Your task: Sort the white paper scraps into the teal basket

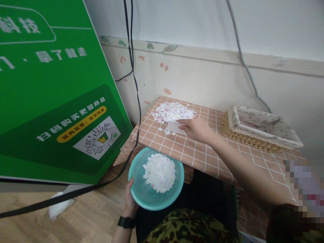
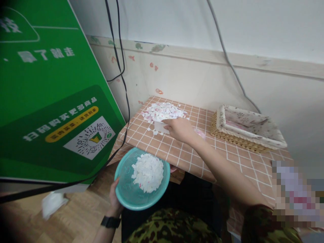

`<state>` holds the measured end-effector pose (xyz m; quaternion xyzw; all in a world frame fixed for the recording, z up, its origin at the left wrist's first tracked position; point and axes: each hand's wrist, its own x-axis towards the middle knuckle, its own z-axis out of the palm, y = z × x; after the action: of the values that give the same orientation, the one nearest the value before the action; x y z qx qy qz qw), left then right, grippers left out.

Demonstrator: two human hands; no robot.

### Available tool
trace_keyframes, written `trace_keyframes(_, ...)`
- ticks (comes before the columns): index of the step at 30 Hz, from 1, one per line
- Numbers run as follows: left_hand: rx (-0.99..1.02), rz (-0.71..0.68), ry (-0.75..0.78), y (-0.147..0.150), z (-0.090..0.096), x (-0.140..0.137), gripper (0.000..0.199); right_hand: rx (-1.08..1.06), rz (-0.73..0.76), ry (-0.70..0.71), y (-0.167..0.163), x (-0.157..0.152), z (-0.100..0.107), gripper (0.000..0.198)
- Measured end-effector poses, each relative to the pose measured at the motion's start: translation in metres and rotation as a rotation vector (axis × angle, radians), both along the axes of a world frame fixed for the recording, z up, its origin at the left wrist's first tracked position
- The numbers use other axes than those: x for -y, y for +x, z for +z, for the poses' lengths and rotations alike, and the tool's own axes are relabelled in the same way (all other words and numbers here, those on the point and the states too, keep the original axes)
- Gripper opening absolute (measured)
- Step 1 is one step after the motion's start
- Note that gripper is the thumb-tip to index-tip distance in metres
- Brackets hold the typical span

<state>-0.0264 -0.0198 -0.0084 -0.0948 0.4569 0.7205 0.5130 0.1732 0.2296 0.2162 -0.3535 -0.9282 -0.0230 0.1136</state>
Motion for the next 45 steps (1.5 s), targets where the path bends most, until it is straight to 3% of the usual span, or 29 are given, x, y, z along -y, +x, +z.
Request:
trace_keyframes(21,-0.023,-0.003,-0.019,-0.001,-0.002,0.001,0.030,0.050,0.072,-0.029,-0.001,-0.009,0.010,0.030)
trace_keyframes(34,-0.012,0.003,0.004,-0.002,-0.005,0.001,0.030,0.098,0.168,-0.143,-0.009,-0.006,0.023,0.033)
trace_keyframes(45,0.009,-0.017,0.001,-0.002,-0.005,0.002,0.032,0.102,0.138,-0.136,-0.007,-0.010,0.027,0.025)
